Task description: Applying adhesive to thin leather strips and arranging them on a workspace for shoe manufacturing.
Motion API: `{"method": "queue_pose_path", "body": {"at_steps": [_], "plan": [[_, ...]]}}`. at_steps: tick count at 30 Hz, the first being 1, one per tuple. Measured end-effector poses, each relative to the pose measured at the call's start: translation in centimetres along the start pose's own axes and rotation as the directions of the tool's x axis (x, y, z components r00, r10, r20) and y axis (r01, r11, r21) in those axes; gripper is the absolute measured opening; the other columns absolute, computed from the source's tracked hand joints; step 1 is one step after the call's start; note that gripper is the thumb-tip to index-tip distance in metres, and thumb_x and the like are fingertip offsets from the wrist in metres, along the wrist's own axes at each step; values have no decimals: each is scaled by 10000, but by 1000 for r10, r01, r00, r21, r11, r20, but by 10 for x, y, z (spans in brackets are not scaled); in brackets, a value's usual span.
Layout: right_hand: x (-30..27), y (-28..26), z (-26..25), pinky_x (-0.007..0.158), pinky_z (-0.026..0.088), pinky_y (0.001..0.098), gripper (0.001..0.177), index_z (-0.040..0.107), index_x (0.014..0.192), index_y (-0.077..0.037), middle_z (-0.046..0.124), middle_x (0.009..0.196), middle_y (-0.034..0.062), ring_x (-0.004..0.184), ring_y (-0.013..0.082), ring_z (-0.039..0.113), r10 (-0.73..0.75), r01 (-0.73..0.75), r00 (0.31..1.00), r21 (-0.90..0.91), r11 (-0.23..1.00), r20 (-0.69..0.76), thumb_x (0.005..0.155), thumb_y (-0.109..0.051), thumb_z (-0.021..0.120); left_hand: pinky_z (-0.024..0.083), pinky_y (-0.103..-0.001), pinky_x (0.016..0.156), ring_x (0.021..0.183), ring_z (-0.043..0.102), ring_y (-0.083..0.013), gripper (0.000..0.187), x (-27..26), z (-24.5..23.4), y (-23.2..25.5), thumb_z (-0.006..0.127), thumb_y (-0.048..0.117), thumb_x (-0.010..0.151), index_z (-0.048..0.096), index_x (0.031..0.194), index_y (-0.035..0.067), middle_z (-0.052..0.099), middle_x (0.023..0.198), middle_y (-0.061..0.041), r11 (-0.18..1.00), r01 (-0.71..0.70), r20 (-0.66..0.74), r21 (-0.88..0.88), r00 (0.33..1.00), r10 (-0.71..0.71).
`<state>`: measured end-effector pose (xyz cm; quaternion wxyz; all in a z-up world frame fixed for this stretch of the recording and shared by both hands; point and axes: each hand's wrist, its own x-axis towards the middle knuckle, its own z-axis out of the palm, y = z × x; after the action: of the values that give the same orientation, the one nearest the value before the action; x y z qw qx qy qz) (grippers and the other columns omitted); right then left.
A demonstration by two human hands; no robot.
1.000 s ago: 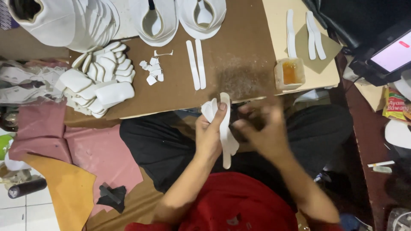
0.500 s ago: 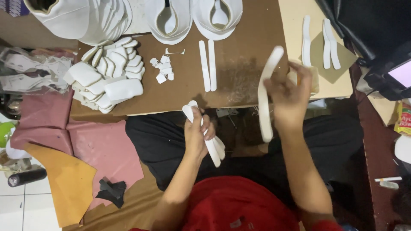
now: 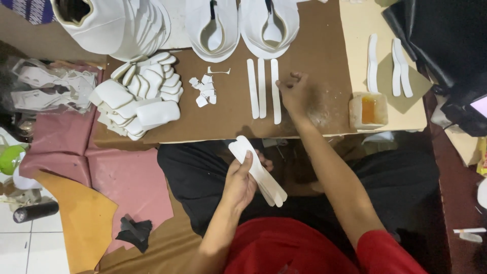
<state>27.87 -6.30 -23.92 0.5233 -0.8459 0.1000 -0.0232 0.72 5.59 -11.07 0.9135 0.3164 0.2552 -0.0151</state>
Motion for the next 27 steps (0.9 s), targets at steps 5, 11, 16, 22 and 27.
{"method": "queue_pose_path", "body": {"at_steps": [5, 11, 16, 22, 27], "plan": [[7, -1, 13, 630, 598, 247, 552, 429, 1326, -86, 722, 944, 35, 759, 125, 757, 68, -66, 996, -39, 997, 52, 939, -260, 782, 630, -536, 855, 907, 747, -413, 343, -1, 2, 2, 640, 234, 1017, 555, 1161, -64, 664, 913, -217, 999, 48, -54, 10, 997, -47], [2, -20, 10, 620, 573, 257, 537, 435, 1312, -73, 704, 937, 65, 768, 155, 750, 0, 1, 1000, -67, 998, 17, 932, -210, 789, 641, -525, 837, 907, 757, -376, 294, -4, 21, 10, 646, 218, 1006, 571, 1106, -48, 687, 927, -185, 997, 67, -68, 45, 996, -63], [-17, -37, 8, 706, 624, 350, 636, 378, 1351, -42, 660, 975, 129, 866, 266, 751, -80, 80, 997, -89, 993, 6, 915, -179, 819, 653, -456, 705, 825, 761, -354, 311, -1, 27, 8, 708, 236, 972, 604, 1069, -40, 708, 911, -189, 988, -11, -55, 155, 998, 20], [-104, -89, -79, 839, 573, 454, 369, 539, 1291, -43, 616, 999, 143, 961, 301, 706, -476, 488, 873, 151, 860, -108, 999, -158, 733, 586, -343, 496, 626, 707, -251, 332, -12, 51, 24, 775, 226, 900, 672, 974, -81, 728, 826, -195, 928, -114, -92, 356, 983, 156], [-181, -79, -147, 979, 551, 480, 190, 693, 1172, -41, 629, 1053, 117, 1042, 304, 704, -549, 499, 828, 298, 814, 114, 1035, -142, 608, 459, -263, 357, 378, 543, -136, 292, -26, 74, 30, 744, 195, 897, 716, 848, -92, 658, 619, -139, 859, -180, -17, 479, 977, 214]]}}
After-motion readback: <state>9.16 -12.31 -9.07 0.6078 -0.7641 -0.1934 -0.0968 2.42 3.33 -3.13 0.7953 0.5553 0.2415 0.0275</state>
